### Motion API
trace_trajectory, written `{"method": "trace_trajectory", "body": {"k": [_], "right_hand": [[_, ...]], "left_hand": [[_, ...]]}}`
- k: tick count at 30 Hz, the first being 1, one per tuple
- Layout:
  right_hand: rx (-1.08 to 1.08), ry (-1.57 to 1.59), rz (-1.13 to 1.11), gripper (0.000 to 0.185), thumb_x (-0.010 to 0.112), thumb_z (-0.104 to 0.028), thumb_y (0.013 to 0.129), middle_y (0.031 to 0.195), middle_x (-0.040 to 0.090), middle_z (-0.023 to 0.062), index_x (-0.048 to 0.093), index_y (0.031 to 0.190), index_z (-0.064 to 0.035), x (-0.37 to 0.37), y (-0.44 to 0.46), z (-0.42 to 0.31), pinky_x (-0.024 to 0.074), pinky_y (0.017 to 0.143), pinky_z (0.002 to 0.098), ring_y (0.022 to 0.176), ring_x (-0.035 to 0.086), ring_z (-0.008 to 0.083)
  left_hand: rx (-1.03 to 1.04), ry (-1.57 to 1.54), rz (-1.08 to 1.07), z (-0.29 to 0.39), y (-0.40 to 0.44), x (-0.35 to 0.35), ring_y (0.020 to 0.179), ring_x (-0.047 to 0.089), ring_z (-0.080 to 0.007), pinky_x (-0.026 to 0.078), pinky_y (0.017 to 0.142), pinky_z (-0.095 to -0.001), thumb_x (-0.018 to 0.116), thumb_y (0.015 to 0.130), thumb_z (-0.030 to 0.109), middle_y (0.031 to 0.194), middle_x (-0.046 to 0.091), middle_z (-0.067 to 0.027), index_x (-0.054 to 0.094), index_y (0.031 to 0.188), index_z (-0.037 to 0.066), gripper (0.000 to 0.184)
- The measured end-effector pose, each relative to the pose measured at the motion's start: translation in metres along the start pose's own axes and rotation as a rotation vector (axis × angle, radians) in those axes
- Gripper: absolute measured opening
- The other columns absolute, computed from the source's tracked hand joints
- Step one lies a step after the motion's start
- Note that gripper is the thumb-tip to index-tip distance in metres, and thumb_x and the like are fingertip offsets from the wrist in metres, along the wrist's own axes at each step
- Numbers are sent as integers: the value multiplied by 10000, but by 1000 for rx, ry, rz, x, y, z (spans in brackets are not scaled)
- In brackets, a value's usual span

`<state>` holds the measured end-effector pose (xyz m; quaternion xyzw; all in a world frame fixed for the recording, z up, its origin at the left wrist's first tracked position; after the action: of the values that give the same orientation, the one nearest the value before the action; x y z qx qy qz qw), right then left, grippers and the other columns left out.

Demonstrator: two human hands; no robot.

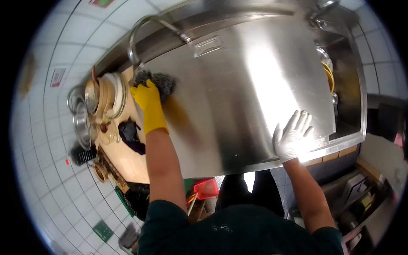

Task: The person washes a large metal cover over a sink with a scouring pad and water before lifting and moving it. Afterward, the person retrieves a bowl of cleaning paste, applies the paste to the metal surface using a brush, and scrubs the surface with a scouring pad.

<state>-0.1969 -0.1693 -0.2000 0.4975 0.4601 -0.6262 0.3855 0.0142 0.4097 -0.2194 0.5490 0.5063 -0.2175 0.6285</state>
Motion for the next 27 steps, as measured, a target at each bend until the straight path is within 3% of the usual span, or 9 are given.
{"method": "trace_trajectory", "body": {"k": [2,5,7,10,12,13,19,24,27], "right_hand": [[-3,64,19,915,447,-529,1054,1762,199,343,236,1688,97,7,-1,3,70,1323,671,1674,77,488],[22,141,-58,925,521,-514,1029,1759,217,333,263,1682,88,-2,3,5,72,1311,695,1668,92,499],[12,245,-39,934,582,-492,1008,1742,240,344,281,1667,98,-2,3,9,86,1298,718,1656,111,518],[-12,312,-6,910,603,-497,1004,1716,262,366,351,1627,117,1,-1,15,88,1267,761,1634,124,560],[-18,357,-18,901,602,-496,1009,1714,261,362,359,1624,115,-3,3,15,81,1274,749,1630,120,567],[-19,385,-23,892,604,-492,1012,1702,274,365,366,1620,116,-10,7,17,89,1281,733,1624,131,570],[-66,466,37,879,620,-481,1012,1682,294,384,388,1600,129,-9,4,18,122,1284,715,1606,163,593],[-88,519,75,870,615,-467,1017,1670,312,418,401,1584,156,-11,5,20,133,1297,692,1598,187,609],[-92,566,78,874,624,-448,1014,1670,305,431,389,1587,168,-3,2,20,149,1307,672,1600,191,609]], "left_hand": [[308,-620,-40,131,-9,-83,1175,639,-524,469,1105,-591,588,1046,449,1329,680,-327,759,1225,-34,543],[401,-503,-203,311,-88,-143,1490,458,-514,299,1300,-546,710,968,544,1553,545,-352,674,1367,-89,749],[828,-701,-174,425,-145,-178,1501,443,-512,285,1308,-537,697,974,558,1584,517,-347,637,1423,-97,796],[859,-629,-277,503,-112,-154,1502,445,-507,285,1311,-530,670,1001,521,1588,512,-352,628,1423,-112,762],[579,-425,-47,506,-28,-88,1462,495,-493,331,1278,-529,548,1069,495,1560,545,-348,638,1402,-119,705],[347,-544,-351,500,2,-92,1447,507,-493,346,1265,-525,538,1070,511,1560,549,-343,630,1421,-119,726],[1142,-794,-323,599,-186,-217,1514,456,-481,322,1297,-529,699,987,437,1576,546,-298,635,1417,-61,661],[614,-639,-253,595,-28,-115,1471,505,-452,379,1262,-494,603,1048,469,1575,540,-317,604,1451,-82,683],[614,-566,-279,625,-18,-115,1471,494,-474,369,1268,-481,633,1034,458,1537,578,-310,652,1408,-62,641]]}}
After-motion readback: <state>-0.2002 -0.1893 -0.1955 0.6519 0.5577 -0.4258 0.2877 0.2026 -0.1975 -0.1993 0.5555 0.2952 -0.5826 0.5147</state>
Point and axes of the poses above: each hand's wrist, its own y-axis towards the middle knuckle, its own x-axis out of the palm, z = x × y, the point moved 10 cm from there along y, towards the middle knuckle
